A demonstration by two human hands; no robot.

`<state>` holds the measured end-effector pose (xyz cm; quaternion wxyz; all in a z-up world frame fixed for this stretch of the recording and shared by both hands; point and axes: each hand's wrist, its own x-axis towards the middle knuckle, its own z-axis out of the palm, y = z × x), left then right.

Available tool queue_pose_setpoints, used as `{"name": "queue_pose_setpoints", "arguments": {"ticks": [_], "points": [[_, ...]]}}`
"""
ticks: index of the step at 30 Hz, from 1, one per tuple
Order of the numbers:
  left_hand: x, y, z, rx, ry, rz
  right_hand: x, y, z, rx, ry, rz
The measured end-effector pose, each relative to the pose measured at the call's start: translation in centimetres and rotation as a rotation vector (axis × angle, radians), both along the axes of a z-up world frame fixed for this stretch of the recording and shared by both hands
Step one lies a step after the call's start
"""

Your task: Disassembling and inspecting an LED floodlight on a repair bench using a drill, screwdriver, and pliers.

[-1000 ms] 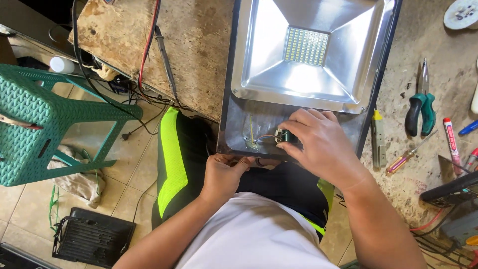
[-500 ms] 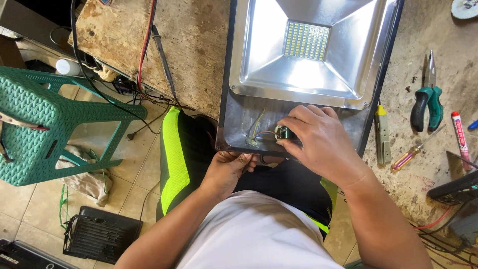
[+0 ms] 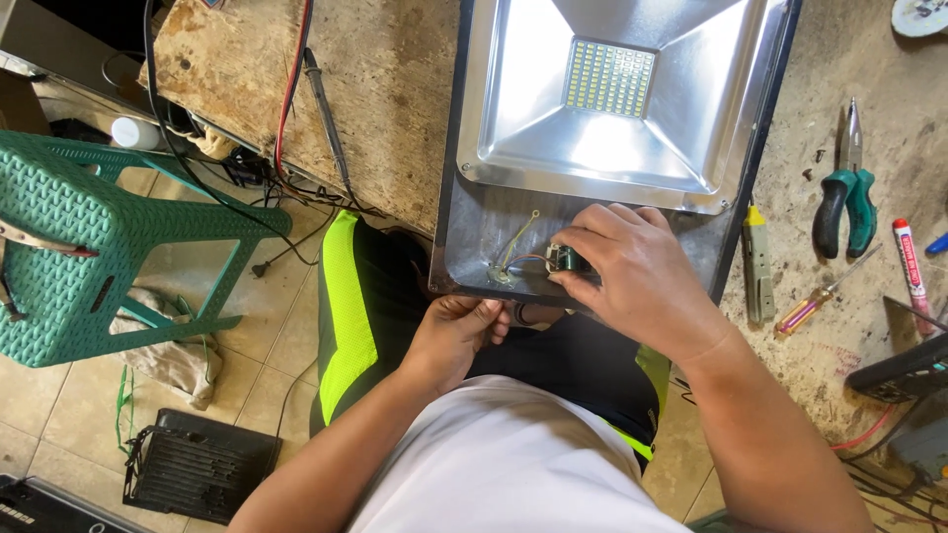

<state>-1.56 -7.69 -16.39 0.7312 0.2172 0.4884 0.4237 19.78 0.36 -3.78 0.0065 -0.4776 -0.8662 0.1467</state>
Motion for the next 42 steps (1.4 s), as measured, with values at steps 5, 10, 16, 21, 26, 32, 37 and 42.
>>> {"name": "queue_pose_setpoints", "arguments": {"ticks": [5, 10, 16, 21, 26, 32, 37, 42], "points": [[-0.6, 0.2, -0.7, 0.026, 0.077, -0.004, 0.1, 0.0, -0.5, 0.016, -0.024, 0.003], [-0.2, 0.8, 2.2, 0.173, 0.418, 0.013, -0.3, -0.1, 0.0, -0.018, -0.031, -0.02], [-0.6, 1.4, 3.3, 0.055, 0.207, 0.033, -0.6, 0.3, 0.6, -0.06, -0.043, -0.061], [-1.9, 1.2, 3.8, 0.167, 0.428, -0.182, -1.1, 0.4, 1.7, -0.132, -0.034, -0.109], [-0.8, -0.6, 1.5, 0.287, 0.478, -0.064, -1.1, 0.2, 1.8, -0.105, -0.009, -0.104], [0.3, -1.1, -3.2, -0.092, -0.115, 0.052, -1.5, 0.1, 2.2, -0.102, -0.025, -0.089], [0.0, -0.1, 3.0, 0.146, 0.344, 0.067, -1.8, 0.1, 2.8, -0.141, -0.075, -0.11], [0.7, 0.1, 4.5, 0.507, 0.731, 0.189, -1.7, 0.1, 2.5, -0.124, -0.06, -0.096]]}}
